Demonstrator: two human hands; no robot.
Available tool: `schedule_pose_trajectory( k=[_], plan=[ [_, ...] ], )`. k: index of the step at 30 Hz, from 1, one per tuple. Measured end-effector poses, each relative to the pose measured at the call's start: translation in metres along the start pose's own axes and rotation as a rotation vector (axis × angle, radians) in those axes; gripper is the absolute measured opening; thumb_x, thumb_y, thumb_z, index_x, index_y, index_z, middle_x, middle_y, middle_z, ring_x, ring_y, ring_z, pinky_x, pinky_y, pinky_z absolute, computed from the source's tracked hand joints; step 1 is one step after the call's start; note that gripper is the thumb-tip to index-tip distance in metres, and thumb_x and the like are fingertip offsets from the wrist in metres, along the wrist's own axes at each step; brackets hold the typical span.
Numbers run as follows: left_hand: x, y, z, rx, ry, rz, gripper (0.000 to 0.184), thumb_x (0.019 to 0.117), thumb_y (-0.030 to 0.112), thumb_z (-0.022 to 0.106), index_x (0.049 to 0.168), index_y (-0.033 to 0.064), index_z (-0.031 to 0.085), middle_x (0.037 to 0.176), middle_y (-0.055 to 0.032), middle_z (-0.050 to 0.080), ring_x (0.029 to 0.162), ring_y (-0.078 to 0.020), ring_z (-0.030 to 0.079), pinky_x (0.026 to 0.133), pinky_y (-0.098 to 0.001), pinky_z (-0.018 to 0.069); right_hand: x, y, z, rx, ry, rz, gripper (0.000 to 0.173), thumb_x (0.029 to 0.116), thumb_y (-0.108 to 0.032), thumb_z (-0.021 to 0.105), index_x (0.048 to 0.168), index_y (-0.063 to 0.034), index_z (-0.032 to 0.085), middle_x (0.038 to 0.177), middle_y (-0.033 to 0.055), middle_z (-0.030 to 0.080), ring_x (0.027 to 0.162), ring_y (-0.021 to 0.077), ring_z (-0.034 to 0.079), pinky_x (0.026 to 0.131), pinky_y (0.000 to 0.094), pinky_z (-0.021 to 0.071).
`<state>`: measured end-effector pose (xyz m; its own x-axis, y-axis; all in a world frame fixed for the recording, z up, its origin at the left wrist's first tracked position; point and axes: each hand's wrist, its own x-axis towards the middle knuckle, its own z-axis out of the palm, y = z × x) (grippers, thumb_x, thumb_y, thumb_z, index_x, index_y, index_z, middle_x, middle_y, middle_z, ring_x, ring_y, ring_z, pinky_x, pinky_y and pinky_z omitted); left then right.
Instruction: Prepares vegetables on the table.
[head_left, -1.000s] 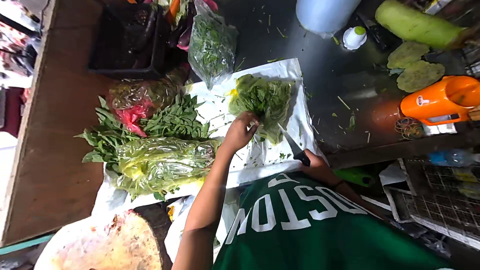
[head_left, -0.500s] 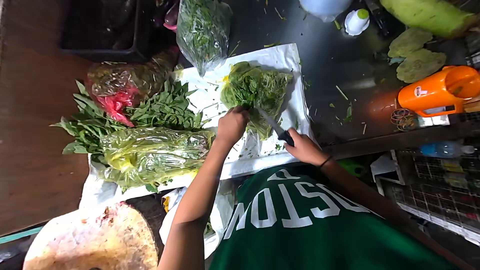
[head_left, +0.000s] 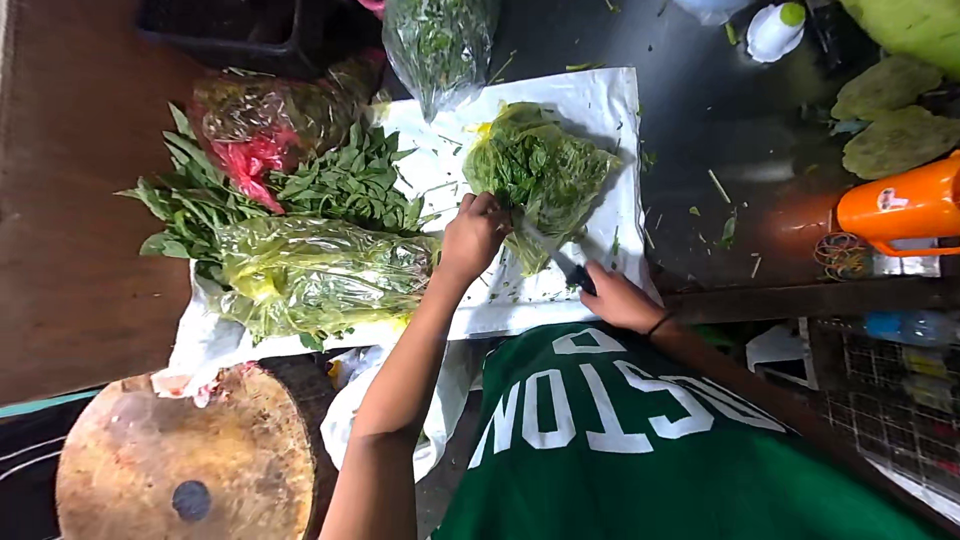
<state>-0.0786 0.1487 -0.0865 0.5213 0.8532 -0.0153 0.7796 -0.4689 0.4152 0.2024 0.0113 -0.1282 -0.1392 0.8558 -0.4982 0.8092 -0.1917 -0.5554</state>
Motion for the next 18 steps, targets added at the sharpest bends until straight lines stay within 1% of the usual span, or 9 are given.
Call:
schedule_pose_trajectory(
  k=[2,5,7,9,11,12,15,16,18],
  plan=[
    [-0.004,-0.004,-0.005,-0.006,0.002,0.014,0.013,0.0966,0.022,0.070,0.104,0.0144,0.077,0.124,-0.0057,0.065,0.116,-0.0300,0.061,0.086,-0.0497,0.0576,-0.013,0.042,0.017,-0.111,-0.063,0.042,0.051,0.0925,-0.040,0.065,0.137,-0.0169,0.055,0.092,0.0150,0.071,0.084,0.0349,0.072,0.074,0.0611,0.0578],
    [-0.012,-0.017,-0.005,-0.043,-0.042,0.080,0.015,0.0978,0.018,0.067,0.108,0.0125,0.076,0.125,-0.0041,0.069,0.114,-0.0272,0.065,0.091,-0.0494,0.0570,-0.038,0.067,0.002,-0.066,0.059,0.043,0.046,0.0907,-0.040,0.068,0.129,-0.0152,0.061,0.092,0.0134,0.072,0.084,0.0328,0.071,0.074,0.0606,0.0570],
    [-0.017,-0.022,-0.001,-0.092,-0.047,0.160,0.014,0.0974,0.015,0.066,0.107,0.0097,0.075,0.121,-0.0050,0.071,0.110,-0.0264,0.066,0.094,-0.0469,0.0552,-0.038,0.042,-0.019,-0.007,0.161,0.028,0.042,0.0924,-0.037,0.065,0.126,-0.0123,0.062,0.090,0.0129,0.071,0.081,0.0307,0.070,0.072,0.0584,0.0571],
    [-0.014,-0.027,-0.003,-0.105,-0.053,0.208,0.013,0.0971,0.014,0.066,0.104,0.0095,0.076,0.118,-0.0053,0.072,0.108,-0.0274,0.066,0.093,-0.0482,0.0540,-0.022,0.002,-0.039,0.088,0.229,-0.019,0.039,0.0955,-0.033,0.067,0.125,-0.0071,0.061,0.086,0.0149,0.069,0.076,0.0317,0.069,0.069,0.0587,0.0565],
    [-0.011,-0.029,-0.004,-0.094,-0.072,0.219,0.012,0.0977,0.015,0.065,0.102,0.0106,0.075,0.115,-0.0043,0.072,0.108,-0.0277,0.065,0.092,-0.0497,0.0533,-0.005,-0.019,-0.037,0.118,0.213,-0.081,0.036,0.0977,-0.031,0.066,0.125,-0.0082,0.058,0.082,0.0125,0.067,0.070,0.0289,0.067,0.064,0.0559,0.0569],
    [-0.011,-0.030,-0.004,-0.091,-0.079,0.226,0.012,0.0980,0.016,0.065,0.102,0.0111,0.075,0.116,-0.0039,0.072,0.108,-0.0276,0.065,0.092,-0.0497,0.0533,0.000,-0.016,-0.028,0.089,0.162,-0.103,0.036,0.0978,-0.031,0.066,0.126,-0.0094,0.057,0.081,0.0118,0.067,0.069,0.0282,0.067,0.063,0.0550,0.0572],
    [-0.010,-0.032,-0.008,-0.071,-0.076,0.246,0.012,0.0985,0.016,0.065,0.102,0.0111,0.076,0.114,-0.0041,0.072,0.108,-0.0277,0.065,0.091,-0.0492,0.0536,-0.004,0.036,0.004,-0.167,-0.114,-0.022,0.050,0.0934,-0.036,0.064,0.138,-0.0168,0.051,0.091,0.0144,0.071,0.083,0.0342,0.071,0.074,0.0601,0.0576],
    [-0.011,-0.032,-0.009,-0.047,-0.073,0.250,0.013,0.0990,0.017,0.064,0.101,0.0105,0.075,0.112,-0.0047,0.072,0.108,-0.0286,0.064,0.090,-0.0498,0.0538,-0.014,0.057,0.012,-0.190,-0.115,-0.004,0.052,0.0912,-0.036,0.067,0.137,-0.0167,0.053,0.091,0.0148,0.071,0.083,0.0351,0.072,0.074,0.0610,0.0575],
    [-0.012,-0.030,-0.010,0.024,-0.087,0.252,0.014,0.0995,0.018,0.063,0.103,0.0099,0.074,0.111,-0.0058,0.072,0.109,-0.0300,0.064,0.086,-0.0510,0.0536,-0.036,0.079,0.010,-0.151,0.019,0.002,0.049,0.0881,-0.034,0.070,0.131,-0.0145,0.058,0.088,0.0134,0.071,0.079,0.0331,0.071,0.070,0.0598,0.0575]
  ],
)
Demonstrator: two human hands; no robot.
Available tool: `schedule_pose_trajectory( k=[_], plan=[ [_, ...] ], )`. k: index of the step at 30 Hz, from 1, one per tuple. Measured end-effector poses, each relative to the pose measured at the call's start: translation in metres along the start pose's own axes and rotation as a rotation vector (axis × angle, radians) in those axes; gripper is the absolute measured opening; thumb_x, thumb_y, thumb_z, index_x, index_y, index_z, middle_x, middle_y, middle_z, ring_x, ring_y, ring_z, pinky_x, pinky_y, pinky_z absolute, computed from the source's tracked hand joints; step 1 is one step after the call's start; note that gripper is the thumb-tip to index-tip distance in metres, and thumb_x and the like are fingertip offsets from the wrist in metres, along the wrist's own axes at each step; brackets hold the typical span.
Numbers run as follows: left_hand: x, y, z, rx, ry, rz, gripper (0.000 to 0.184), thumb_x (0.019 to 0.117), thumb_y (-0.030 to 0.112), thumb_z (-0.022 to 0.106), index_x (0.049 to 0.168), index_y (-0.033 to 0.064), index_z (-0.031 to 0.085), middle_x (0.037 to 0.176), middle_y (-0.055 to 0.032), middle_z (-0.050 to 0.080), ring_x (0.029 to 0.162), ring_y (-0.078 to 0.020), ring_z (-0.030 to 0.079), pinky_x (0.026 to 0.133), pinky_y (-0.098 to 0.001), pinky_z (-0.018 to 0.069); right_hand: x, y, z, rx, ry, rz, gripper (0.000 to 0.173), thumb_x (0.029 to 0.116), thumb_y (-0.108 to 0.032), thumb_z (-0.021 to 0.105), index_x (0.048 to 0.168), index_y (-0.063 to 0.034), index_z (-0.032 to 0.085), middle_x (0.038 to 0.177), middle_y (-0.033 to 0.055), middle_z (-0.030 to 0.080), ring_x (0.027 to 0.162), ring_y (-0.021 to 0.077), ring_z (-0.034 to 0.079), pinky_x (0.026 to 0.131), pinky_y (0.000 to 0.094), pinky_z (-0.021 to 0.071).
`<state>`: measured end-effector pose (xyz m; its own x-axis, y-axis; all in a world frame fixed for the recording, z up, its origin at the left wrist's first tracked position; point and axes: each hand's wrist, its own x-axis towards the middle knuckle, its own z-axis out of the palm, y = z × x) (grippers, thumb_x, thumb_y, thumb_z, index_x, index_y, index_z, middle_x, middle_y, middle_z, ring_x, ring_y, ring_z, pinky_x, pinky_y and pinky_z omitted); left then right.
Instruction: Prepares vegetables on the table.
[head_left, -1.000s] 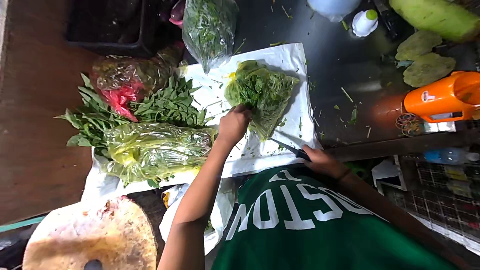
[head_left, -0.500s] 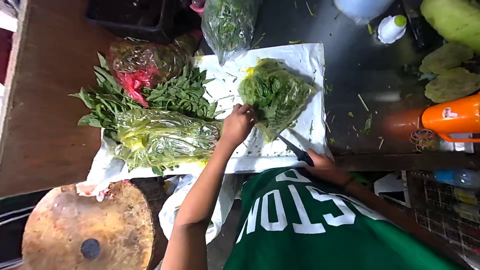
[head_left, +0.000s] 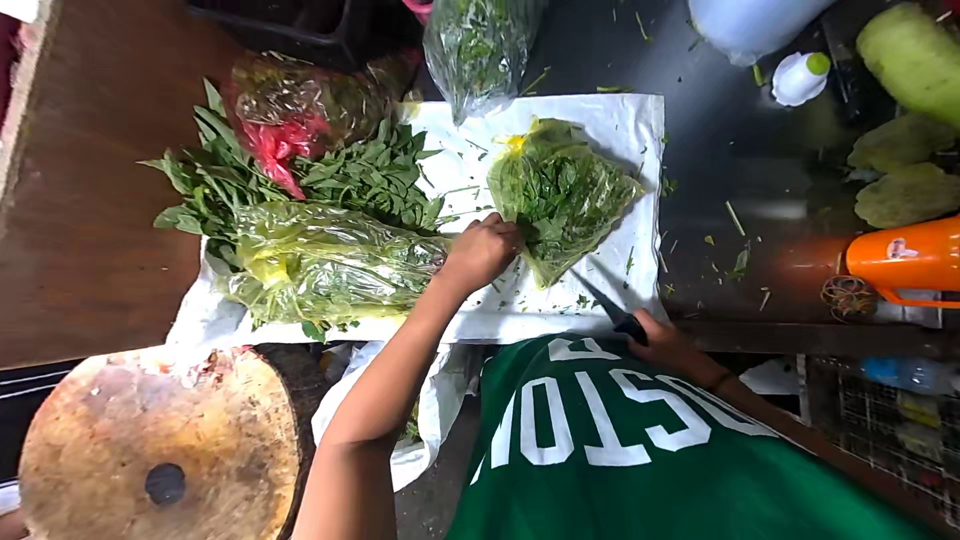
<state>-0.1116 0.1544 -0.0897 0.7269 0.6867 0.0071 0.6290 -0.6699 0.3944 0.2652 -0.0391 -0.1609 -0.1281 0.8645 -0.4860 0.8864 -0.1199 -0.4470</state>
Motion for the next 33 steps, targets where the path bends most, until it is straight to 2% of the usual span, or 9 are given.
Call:
schedule_pose_trajectory(
  k=[5,9,13,15,19,22,26,29,33],
  plan=[
    [0.002,0.019,0.021,0.171,-0.187,-0.090,0.037,0.0913,0.027,0.075,0.124,0.0118,0.067,0.122,-0.0096,0.067,0.114,-0.0351,0.062,0.082,-0.0555,0.0505,-0.016,-0.061,-0.055,0.181,0.323,0.012,0.042,0.0948,-0.040,0.065,0.126,-0.0110,0.062,0.089,0.0119,0.071,0.078,0.0274,0.070,0.070,0.0547,0.0576],
    [-0.005,0.016,0.040,0.201,-0.148,-0.041,0.015,0.1002,0.020,0.061,0.103,0.0142,0.075,0.118,-0.0089,0.065,0.112,-0.0331,0.060,0.079,-0.0526,0.0500,0.012,-0.095,-0.042,0.260,0.260,-0.063,0.037,0.0966,-0.031,0.066,0.126,-0.0095,0.058,0.084,0.0102,0.068,0.071,0.0245,0.068,0.064,0.0517,0.0584],
    [-0.016,0.013,0.034,0.155,-0.123,-0.058,0.016,0.1007,0.022,0.061,0.099,0.0154,0.075,0.120,-0.0075,0.065,0.109,-0.0316,0.061,0.080,-0.0520,0.0502,0.007,-0.029,0.024,-0.049,-0.091,0.039,0.046,0.0912,-0.036,0.066,0.131,-0.0150,0.058,0.090,0.0160,0.072,0.084,0.0376,0.072,0.073,0.0634,0.0565],
    [-0.024,0.008,0.032,0.122,-0.103,-0.072,0.017,0.1011,0.023,0.061,0.098,0.0161,0.075,0.120,-0.0062,0.065,0.107,-0.0309,0.061,0.079,-0.0515,0.0505,-0.006,-0.013,0.020,-0.031,0.028,0.028,0.044,0.0890,-0.035,0.066,0.126,-0.0121,0.061,0.087,0.0142,0.071,0.079,0.0349,0.071,0.070,0.0612,0.0568],
    [-0.037,0.008,0.038,0.068,-0.094,-0.104,0.017,0.1021,0.023,0.059,0.101,0.0166,0.076,0.124,-0.0050,0.064,0.108,-0.0303,0.062,0.079,-0.0512,0.0517,-0.017,-0.067,-0.030,0.150,0.327,-0.026,0.035,0.0943,-0.034,0.064,0.120,-0.0101,0.064,0.082,0.0109,0.069,0.071,0.0266,0.068,0.063,0.0528,0.0559],
    [-0.036,0.006,0.040,0.052,-0.069,-0.118,0.017,0.1018,0.024,0.060,0.103,0.0177,0.076,0.124,-0.0043,0.065,0.109,-0.0299,0.061,0.081,-0.0507,0.0520,0.005,-0.098,-0.035,0.182,0.254,-0.075,0.034,0.0963,-0.031,0.063,0.123,-0.0097,0.060,0.080,0.0096,0.067,0.069,0.0255,0.067,0.062,0.0517,0.0566],
    [-0.038,0.001,0.033,0.051,-0.060,-0.141,0.016,0.1014,0.024,0.061,0.102,0.0175,0.076,0.124,-0.0041,0.065,0.110,-0.0306,0.061,0.082,-0.0523,0.0521,0.014,-0.048,0.012,-0.141,-0.128,-0.032,0.042,0.0949,-0.034,0.061,0.133,-0.0175,0.058,0.091,0.0164,0.071,0.084,0.0393,0.072,0.071,0.0638,0.0565],
    [-0.046,-0.011,0.024,0.046,-0.114,-0.274,0.015,0.0998,0.024,0.063,0.102,0.0161,0.077,0.128,-0.0043,0.066,0.117,-0.0331,0.062,0.088,-0.0610,0.0527,-0.008,-0.002,0.023,-0.141,-0.059,-0.025,0.041,0.0937,-0.040,0.062,0.126,-0.0146,0.061,0.089,0.0132,0.071,0.081,0.0357,0.072,0.069,0.0610,0.0573],
    [-0.044,0.004,0.029,0.097,-0.078,-0.391,0.033,0.0893,0.032,0.075,0.120,0.0191,0.074,0.134,-0.0032,0.064,0.120,-0.0375,0.057,0.091,-0.0671,0.0444,-0.027,0.013,0.012,0.077,0.141,0.125,0.045,0.0945,-0.046,0.062,0.128,-0.0158,0.063,0.094,0.0104,0.072,0.084,0.0284,0.072,0.075,0.0564,0.0584]
  ],
)
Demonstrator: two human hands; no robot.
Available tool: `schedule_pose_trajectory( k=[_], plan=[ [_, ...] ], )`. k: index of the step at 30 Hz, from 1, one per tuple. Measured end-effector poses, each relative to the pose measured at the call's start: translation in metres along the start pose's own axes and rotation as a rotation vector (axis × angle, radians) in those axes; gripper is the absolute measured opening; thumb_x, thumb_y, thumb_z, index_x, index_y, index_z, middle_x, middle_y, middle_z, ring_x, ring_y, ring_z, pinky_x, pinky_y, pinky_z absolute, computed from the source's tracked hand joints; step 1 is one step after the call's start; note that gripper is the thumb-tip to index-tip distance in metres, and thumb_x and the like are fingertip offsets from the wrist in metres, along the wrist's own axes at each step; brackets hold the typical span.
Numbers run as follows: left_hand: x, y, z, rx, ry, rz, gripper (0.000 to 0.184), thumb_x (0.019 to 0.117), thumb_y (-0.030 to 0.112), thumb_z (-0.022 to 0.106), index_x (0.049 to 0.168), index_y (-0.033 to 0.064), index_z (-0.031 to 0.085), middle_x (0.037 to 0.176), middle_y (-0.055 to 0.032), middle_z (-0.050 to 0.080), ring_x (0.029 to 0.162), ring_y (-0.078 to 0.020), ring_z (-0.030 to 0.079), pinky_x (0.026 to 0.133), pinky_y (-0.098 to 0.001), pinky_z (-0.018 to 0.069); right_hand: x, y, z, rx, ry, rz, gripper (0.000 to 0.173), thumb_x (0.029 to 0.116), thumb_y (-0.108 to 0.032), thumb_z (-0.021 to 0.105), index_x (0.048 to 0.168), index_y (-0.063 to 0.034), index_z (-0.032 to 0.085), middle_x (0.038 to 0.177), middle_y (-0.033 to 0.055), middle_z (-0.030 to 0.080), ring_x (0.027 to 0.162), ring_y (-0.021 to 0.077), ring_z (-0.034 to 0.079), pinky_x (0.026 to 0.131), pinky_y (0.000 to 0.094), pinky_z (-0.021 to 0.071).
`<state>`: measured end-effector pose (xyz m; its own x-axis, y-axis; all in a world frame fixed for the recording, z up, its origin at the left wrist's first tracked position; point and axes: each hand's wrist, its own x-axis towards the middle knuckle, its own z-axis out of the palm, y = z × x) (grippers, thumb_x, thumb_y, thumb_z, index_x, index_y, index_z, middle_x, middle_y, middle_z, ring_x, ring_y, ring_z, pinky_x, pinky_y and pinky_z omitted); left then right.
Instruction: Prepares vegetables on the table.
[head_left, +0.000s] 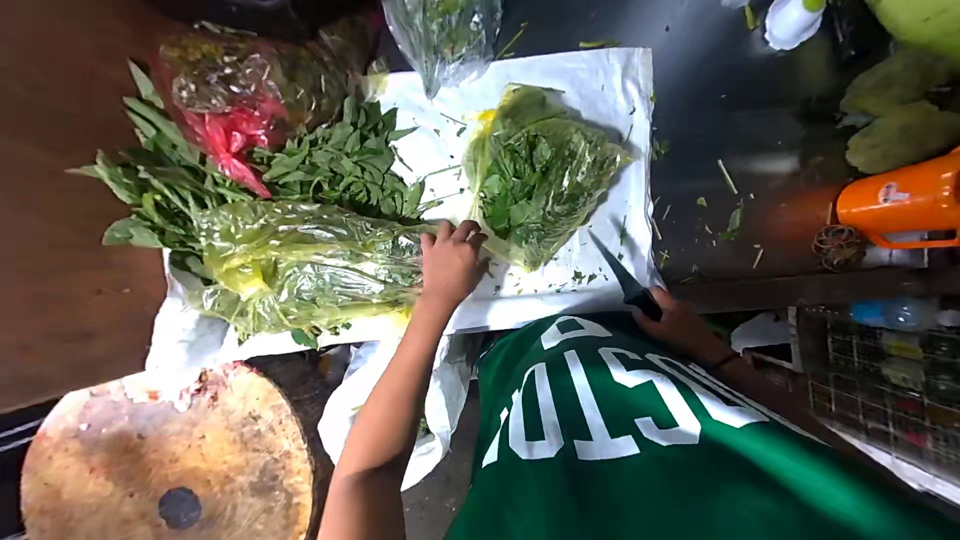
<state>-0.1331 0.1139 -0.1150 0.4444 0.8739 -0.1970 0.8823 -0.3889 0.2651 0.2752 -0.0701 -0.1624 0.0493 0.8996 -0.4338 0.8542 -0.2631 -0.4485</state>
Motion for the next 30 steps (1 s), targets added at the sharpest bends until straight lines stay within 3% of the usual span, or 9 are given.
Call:
schedule_pose_trajectory(
  k=[2,5,7,10,15,19,23,26,30],
  plan=[
    [0.001,0.029,0.002,-0.034,0.064,-0.018,0.044,0.0888,0.035,0.076,0.129,0.0176,0.070,0.128,-0.0062,0.068,0.116,-0.0385,0.059,0.090,-0.0660,0.0437,0.000,-0.010,-0.006,0.150,0.098,0.089,0.045,0.0956,-0.046,0.065,0.128,-0.0155,0.064,0.095,0.0113,0.072,0.084,0.0271,0.071,0.076,0.0562,0.0583],
    [0.002,0.074,0.019,-0.278,-0.137,-0.116,0.053,0.0950,0.045,0.069,0.133,0.0098,0.065,0.118,-0.0129,0.072,0.109,-0.0362,0.068,0.092,-0.0643,0.0521,-0.005,-0.034,-0.010,0.360,0.236,0.191,0.045,0.0955,-0.041,0.068,0.130,-0.0128,0.063,0.091,0.0124,0.072,0.070,0.0253,0.070,0.066,0.0526,0.0604],
    [0.008,0.090,0.038,-0.479,-0.223,-0.223,0.051,0.0952,0.050,0.068,0.125,0.0085,0.068,0.106,-0.0135,0.074,0.095,-0.0342,0.072,0.084,-0.0629,0.0574,-0.008,-0.040,-0.007,0.438,0.274,0.226,0.047,0.0951,-0.043,0.069,0.131,-0.0133,0.062,0.091,0.0111,0.071,0.067,0.0231,0.070,0.064,0.0500,0.0611],
    [0.016,0.100,0.061,-0.586,-0.126,-0.249,0.036,0.0981,0.042,0.066,0.107,0.0073,0.072,0.092,-0.0096,0.073,0.083,-0.0270,0.072,0.078,-0.0558,0.0593,-0.012,-0.033,0.007,0.354,0.287,0.162,0.050,0.0959,-0.054,0.063,0.125,-0.0126,0.065,0.091,0.0115,0.071,0.078,0.0258,0.070,0.072,0.0537,0.0585],
    [0.025,0.098,0.048,-0.635,-0.051,-0.184,0.034,0.0988,0.030,0.068,0.119,0.0028,0.068,0.106,-0.0146,0.072,0.079,-0.0266,0.068,0.075,-0.0507,0.0579,-0.019,-0.013,0.023,0.197,0.073,0.195,0.053,0.0899,-0.064,0.062,0.119,-0.0205,0.063,0.092,0.0089,0.071,0.086,0.0286,0.070,0.075,0.0583,0.0571],
    [0.033,0.091,0.028,-0.595,-0.176,-0.127,0.022,0.1014,0.019,0.064,0.115,0.0034,0.071,0.105,-0.0116,0.075,0.090,-0.0242,0.073,0.085,-0.0492,0.0597,-0.026,-0.013,0.017,-0.046,-0.021,0.075,0.073,0.0909,-0.082,0.043,0.118,-0.0183,0.067,0.096,0.0130,0.072,0.094,0.0375,0.070,0.080,0.0643,0.0554],
    [0.031,0.078,0.029,-0.676,-0.135,-0.057,0.017,0.0985,0.017,0.066,0.107,0.0030,0.071,0.096,-0.0073,0.074,0.079,-0.0170,0.071,0.077,-0.0415,0.0604,-0.021,-0.035,0.013,-0.116,0.028,-0.203,0.064,0.0958,-0.072,0.049,0.113,-0.0135,0.068,0.095,0.0125,0.072,0.090,0.0358,0.071,0.075,0.0611,0.0579],
    [0.027,0.077,0.025,-0.650,-0.118,-0.046,0.016,0.0969,0.016,0.069,0.106,0.0034,0.072,0.097,-0.0070,0.074,0.080,-0.0174,0.068,0.079,-0.0426,0.0578,0.001,-0.041,0.005,-0.063,-0.005,-0.156,0.061,0.0964,-0.069,0.052,0.119,-0.0137,0.068,0.102,0.0140,0.071,0.093,0.0365,0.071,0.077,0.0626,0.0566],
    [0.020,0.072,0.026,-0.677,-0.086,-0.051,0.014,0.0960,0.015,0.070,0.105,0.0038,0.073,0.099,-0.0061,0.075,0.087,-0.0166,0.071,0.085,-0.0427,0.0586,0.020,-0.016,-0.010,-0.035,0.139,-0.011,0.058,0.0959,-0.062,0.060,0.116,-0.0083,0.068,0.102,0.0195,0.070,0.091,0.0429,0.070,0.074,0.0670,0.0559]
  ],
)
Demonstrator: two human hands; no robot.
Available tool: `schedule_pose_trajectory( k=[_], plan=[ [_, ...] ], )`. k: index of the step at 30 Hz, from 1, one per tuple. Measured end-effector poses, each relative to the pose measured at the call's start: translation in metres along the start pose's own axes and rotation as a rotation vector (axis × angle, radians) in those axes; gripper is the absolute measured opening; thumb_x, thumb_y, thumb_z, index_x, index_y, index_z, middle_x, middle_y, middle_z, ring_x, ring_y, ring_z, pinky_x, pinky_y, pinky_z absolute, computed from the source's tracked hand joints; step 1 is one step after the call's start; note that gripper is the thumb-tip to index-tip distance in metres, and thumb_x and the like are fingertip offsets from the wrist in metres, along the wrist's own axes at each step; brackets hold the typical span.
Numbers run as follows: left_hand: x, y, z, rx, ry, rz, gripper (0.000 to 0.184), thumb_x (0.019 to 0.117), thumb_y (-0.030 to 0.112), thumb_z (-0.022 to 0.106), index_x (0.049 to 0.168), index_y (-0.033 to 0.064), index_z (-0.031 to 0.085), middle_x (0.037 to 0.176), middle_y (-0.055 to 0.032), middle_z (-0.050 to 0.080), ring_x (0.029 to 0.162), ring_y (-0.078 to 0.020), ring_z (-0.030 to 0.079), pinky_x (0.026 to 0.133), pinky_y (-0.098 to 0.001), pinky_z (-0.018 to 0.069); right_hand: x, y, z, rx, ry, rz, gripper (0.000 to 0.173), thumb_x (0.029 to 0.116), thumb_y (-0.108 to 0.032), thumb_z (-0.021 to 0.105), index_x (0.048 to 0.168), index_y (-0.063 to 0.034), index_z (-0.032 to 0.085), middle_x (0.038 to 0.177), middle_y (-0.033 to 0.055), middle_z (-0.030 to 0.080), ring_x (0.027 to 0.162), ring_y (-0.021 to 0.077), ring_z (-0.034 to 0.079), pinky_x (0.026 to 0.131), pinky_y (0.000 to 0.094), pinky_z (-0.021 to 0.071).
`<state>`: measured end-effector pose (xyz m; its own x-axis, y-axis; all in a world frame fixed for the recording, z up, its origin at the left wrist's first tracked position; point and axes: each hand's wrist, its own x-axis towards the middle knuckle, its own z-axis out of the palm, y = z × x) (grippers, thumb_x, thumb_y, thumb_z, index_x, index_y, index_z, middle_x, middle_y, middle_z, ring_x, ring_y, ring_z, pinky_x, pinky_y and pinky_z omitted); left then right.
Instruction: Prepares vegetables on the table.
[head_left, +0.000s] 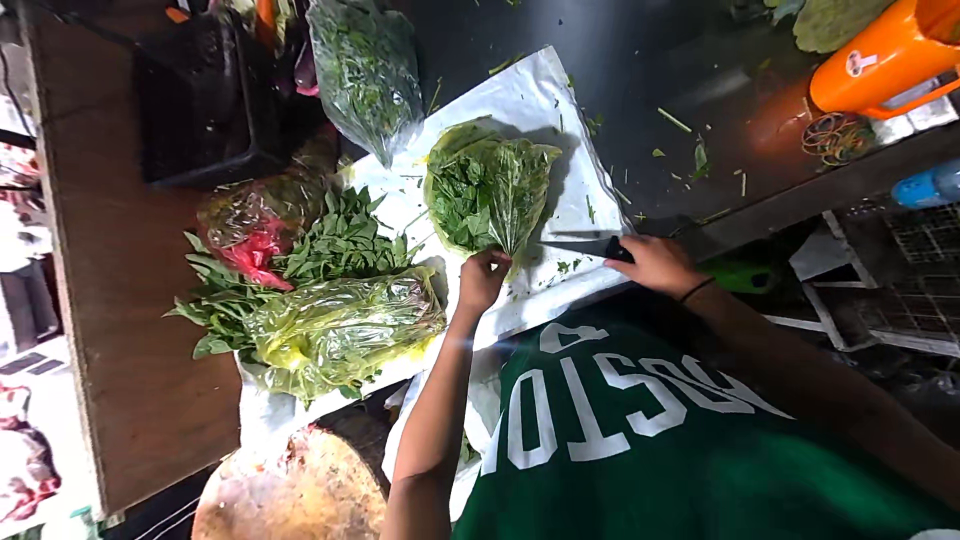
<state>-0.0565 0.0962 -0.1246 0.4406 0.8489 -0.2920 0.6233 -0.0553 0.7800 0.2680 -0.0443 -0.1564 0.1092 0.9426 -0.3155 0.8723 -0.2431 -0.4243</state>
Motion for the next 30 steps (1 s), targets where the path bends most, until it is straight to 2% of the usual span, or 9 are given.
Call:
schedule_pose_trajectory(
  k=[4,9,11,13,15,19,24,27,30],
  plan=[
    [-0.003,-0.004,-0.003,-0.050,0.016,-0.009,0.013,0.0955,0.014,0.070,0.104,0.0045,0.073,0.096,-0.0052,0.075,0.083,-0.0146,0.070,0.081,-0.0402,0.0589,-0.015,-0.019,-0.015,-0.020,-0.027,-0.052,0.052,0.0940,-0.060,0.064,0.109,-0.0104,0.069,0.098,0.0158,0.070,0.090,0.0382,0.070,0.073,0.0641,0.0563],
    [-0.003,0.001,-0.003,0.025,0.012,-0.025,0.012,0.0949,0.017,0.071,0.102,0.0083,0.075,0.097,-0.0032,0.075,0.080,-0.0159,0.066,0.077,-0.0428,0.0549,-0.008,-0.058,0.013,-0.067,-0.145,-0.237,0.053,0.0947,-0.064,0.059,0.111,-0.0152,0.069,0.098,0.0102,0.070,0.088,0.0315,0.071,0.071,0.0576,0.0578],
    [-0.008,0.009,-0.008,0.075,-0.003,-0.010,0.014,0.0967,0.015,0.068,0.104,0.0055,0.074,0.103,-0.0073,0.074,0.085,-0.0205,0.067,0.081,-0.0466,0.0550,0.002,-0.051,0.015,-0.045,-0.077,-0.195,0.052,0.0957,-0.061,0.061,0.112,-0.0125,0.070,0.099,0.0138,0.071,0.088,0.0356,0.071,0.071,0.0608,0.0577],
    [-0.014,0.018,-0.012,0.089,-0.011,-0.010,0.016,0.0999,0.016,0.065,0.107,0.0029,0.071,0.103,-0.0121,0.072,0.079,-0.0240,0.065,0.074,-0.0476,0.0535,0.010,-0.023,0.010,-0.024,0.043,-0.094,0.052,0.0954,-0.059,0.064,0.111,-0.0099,0.070,0.098,0.0181,0.070,0.088,0.0411,0.070,0.069,0.0651,0.0563],
    [-0.016,0.018,-0.013,0.079,-0.006,-0.014,0.016,0.1001,0.016,0.064,0.107,0.0032,0.071,0.101,-0.0118,0.072,0.074,-0.0230,0.063,0.070,-0.0459,0.0530,0.011,0.002,-0.002,-0.044,0.119,-0.008,0.056,0.0948,-0.062,0.063,0.109,-0.0086,0.069,0.097,0.0199,0.070,0.086,0.0439,0.070,0.066,0.0673,0.0550],
    [-0.018,0.016,-0.012,0.054,-0.013,-0.030,0.015,0.1000,0.016,0.065,0.107,0.0039,0.071,0.104,-0.0103,0.072,0.080,-0.0222,0.065,0.073,-0.0458,0.0530,-0.005,-0.026,-0.019,-0.042,0.019,-0.032,0.051,0.0942,-0.058,0.066,0.109,-0.0087,0.069,0.097,0.0183,0.070,0.088,0.0414,0.070,0.070,0.0657,0.0552],
    [-0.018,0.018,-0.012,0.023,-0.009,-0.073,0.014,0.0991,0.018,0.067,0.105,0.0061,0.072,0.099,-0.0097,0.072,0.080,-0.0226,0.065,0.072,-0.0467,0.0537,0.001,-0.060,0.024,-0.084,-0.109,-0.190,0.056,0.0933,-0.067,0.058,0.112,-0.0161,0.070,0.100,0.0117,0.071,0.089,0.0340,0.071,0.072,0.0601,0.0572],
    [-0.020,0.017,-0.016,0.005,-0.007,-0.085,0.013,0.0987,0.017,0.068,0.105,0.0073,0.073,0.099,-0.0088,0.073,0.078,-0.0216,0.065,0.071,-0.0453,0.0531,0.011,-0.048,0.023,-0.041,-0.006,-0.125,0.052,0.0946,-0.064,0.061,0.110,-0.0144,0.070,0.096,0.0140,0.071,0.085,0.0371,0.071,0.068,0.0627,0.0568],
    [-0.023,0.016,-0.021,-0.013,0.025,-0.069,0.012,0.0984,0.018,0.068,0.102,0.0073,0.073,0.093,-0.0088,0.071,0.074,-0.0212,0.061,0.068,-0.0442,0.0506,0.014,-0.007,0.000,-0.029,0.065,-0.015,0.052,0.0931,-0.060,0.066,0.109,-0.0109,0.070,0.098,0.0182,0.070,0.088,0.0432,0.070,0.067,0.0684,0.0544]
  ],
)
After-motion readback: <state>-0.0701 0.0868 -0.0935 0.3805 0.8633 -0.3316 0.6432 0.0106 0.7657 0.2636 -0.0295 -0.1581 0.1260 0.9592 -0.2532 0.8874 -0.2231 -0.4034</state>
